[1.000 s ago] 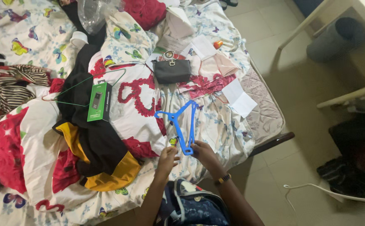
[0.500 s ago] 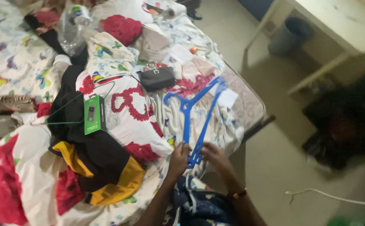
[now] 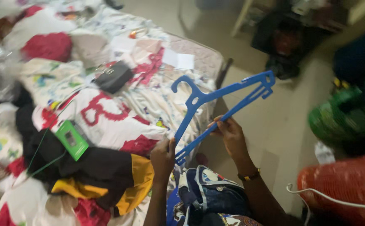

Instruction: The person picks up and organizes various clothing hangers and a document on a bed.

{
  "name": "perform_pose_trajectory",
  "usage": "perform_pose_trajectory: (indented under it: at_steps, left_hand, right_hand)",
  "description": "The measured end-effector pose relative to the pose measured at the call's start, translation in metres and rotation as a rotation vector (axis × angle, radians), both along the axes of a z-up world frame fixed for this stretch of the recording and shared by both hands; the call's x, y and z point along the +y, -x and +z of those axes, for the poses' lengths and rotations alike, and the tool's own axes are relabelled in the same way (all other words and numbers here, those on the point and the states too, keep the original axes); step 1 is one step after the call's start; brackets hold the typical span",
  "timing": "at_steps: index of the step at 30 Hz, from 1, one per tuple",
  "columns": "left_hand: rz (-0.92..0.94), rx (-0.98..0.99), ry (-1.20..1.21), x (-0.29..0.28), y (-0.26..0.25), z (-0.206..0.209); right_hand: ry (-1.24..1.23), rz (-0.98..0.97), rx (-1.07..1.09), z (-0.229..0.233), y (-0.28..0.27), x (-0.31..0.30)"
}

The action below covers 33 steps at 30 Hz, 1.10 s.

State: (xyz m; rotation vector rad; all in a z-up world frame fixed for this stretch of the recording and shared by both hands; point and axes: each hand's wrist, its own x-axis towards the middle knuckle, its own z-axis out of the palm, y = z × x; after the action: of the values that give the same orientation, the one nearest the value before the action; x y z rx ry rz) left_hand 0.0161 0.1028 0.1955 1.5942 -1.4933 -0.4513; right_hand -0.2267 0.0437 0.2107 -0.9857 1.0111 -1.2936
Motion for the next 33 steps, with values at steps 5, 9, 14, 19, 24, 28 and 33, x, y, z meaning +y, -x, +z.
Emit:
perform_pose_trajectory:
  at_steps: [5,9,14,19,24,28,33]
  left_hand:
    - [0.048,-0.055,0.497,0.015,0.046,0.028]
    - [-0.331,0.32,-0.2,0.033,0.096,-0.013]
    - [-0.675,1.191,-0.779,0.059,0.16,-0.042]
    - [-0.769,1.606,-0.848,0.104,0.211,-0.051]
    - [-0.783,1.67,-0.877,0.16,0.25,-0.075]
    - [-0.731,1.659,-0.888,0.182,0.256,-0.096]
    - [-0.821,1.644,-0.842,0.204,0.256,-0.095]
  right_hand:
    - [0.045,-0.191,0.056,-0.009,0.015,0.058]
    - [0.082,-0.293,0.048,-0.013,0.03,0.104]
    - [0.188,-0.414,-0.009,-0.014,0.059,0.163]
    - [0.292,-0.47,0.03,-0.017,0.084,0.244]
    - [0.133,-0.602,0.112,-0.004,0.112,0.342]
    - [0.18,-0.644,-0.417,-0.022,0.14,0.417]
    - [0.235,-0.938,-0.294,-0.037,0.149,0.492]
